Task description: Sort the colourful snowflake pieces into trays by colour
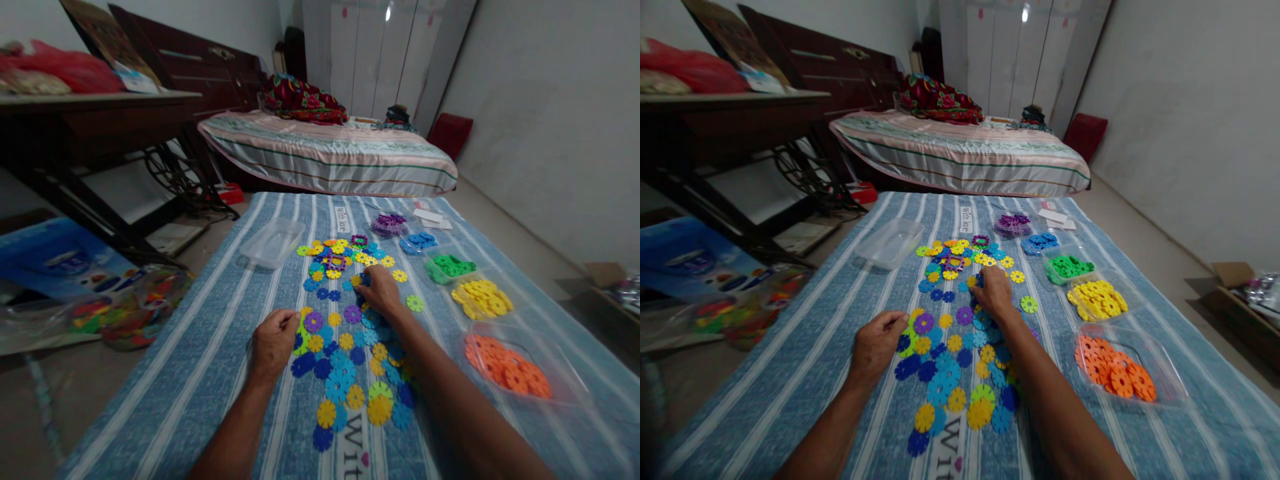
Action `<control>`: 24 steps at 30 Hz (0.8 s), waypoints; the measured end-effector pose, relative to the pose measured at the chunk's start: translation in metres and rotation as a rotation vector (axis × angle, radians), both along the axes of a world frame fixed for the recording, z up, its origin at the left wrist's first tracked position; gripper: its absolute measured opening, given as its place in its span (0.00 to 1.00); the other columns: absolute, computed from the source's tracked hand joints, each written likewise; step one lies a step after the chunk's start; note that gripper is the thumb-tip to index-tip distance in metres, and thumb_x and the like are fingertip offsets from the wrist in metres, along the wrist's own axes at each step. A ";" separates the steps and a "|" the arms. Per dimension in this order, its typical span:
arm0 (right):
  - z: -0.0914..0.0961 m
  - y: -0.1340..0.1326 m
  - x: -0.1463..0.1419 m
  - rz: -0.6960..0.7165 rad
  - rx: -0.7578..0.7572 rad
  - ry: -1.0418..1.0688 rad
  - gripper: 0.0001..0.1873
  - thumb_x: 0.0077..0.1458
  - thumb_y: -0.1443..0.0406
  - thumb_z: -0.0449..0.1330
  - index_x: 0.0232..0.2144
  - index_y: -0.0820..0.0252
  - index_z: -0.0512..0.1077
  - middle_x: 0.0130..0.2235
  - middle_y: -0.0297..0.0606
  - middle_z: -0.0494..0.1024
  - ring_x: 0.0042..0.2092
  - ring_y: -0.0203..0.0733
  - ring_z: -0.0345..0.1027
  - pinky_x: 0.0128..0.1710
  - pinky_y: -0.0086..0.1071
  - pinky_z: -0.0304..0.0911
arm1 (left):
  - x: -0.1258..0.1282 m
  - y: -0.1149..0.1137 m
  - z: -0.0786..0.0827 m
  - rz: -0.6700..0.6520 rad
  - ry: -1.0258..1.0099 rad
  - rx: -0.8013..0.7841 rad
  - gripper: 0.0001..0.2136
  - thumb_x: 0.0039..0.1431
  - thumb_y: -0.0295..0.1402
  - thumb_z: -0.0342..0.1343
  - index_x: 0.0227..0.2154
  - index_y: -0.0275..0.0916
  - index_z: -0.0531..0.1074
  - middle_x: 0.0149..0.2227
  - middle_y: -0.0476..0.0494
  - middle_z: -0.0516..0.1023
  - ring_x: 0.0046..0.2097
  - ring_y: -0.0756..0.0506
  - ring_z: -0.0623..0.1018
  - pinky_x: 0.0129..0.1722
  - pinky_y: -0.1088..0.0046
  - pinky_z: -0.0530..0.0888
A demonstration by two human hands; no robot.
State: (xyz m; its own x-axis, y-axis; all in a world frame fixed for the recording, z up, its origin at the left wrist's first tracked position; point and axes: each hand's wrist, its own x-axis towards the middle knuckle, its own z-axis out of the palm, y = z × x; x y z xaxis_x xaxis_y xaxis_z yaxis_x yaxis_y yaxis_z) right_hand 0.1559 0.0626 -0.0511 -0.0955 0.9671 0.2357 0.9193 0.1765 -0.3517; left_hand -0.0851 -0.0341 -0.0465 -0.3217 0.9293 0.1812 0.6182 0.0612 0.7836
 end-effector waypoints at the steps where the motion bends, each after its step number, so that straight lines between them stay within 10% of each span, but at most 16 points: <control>1: 0.000 -0.001 0.000 -0.006 0.006 0.027 0.15 0.51 0.61 0.65 0.41 0.60 0.72 0.42 0.43 0.75 0.44 0.47 0.66 0.41 0.35 0.59 | 0.000 0.000 0.000 0.000 0.000 -0.001 0.13 0.50 0.44 0.51 0.25 0.42 0.75 0.26 0.50 0.78 0.29 0.46 0.77 0.31 0.73 0.72; 13: 0.005 -0.022 0.018 -0.048 0.006 0.277 0.10 0.50 0.57 0.63 0.24 0.56 0.74 0.26 0.33 0.76 0.30 0.39 0.67 0.29 0.29 0.52 | 0.001 0.001 0.001 -0.002 0.001 -0.017 0.14 0.49 0.45 0.51 0.24 0.42 0.75 0.26 0.50 0.77 0.29 0.47 0.76 0.30 0.73 0.71; 24: 0.006 -0.016 0.038 -0.330 -0.215 1.207 0.18 0.39 0.52 0.67 0.18 0.59 0.68 0.15 0.33 0.71 0.16 0.36 0.63 0.15 0.27 0.55 | 0.002 0.003 0.002 -0.010 -0.011 -0.006 0.14 0.48 0.45 0.51 0.24 0.42 0.75 0.26 0.49 0.77 0.28 0.46 0.76 0.31 0.73 0.72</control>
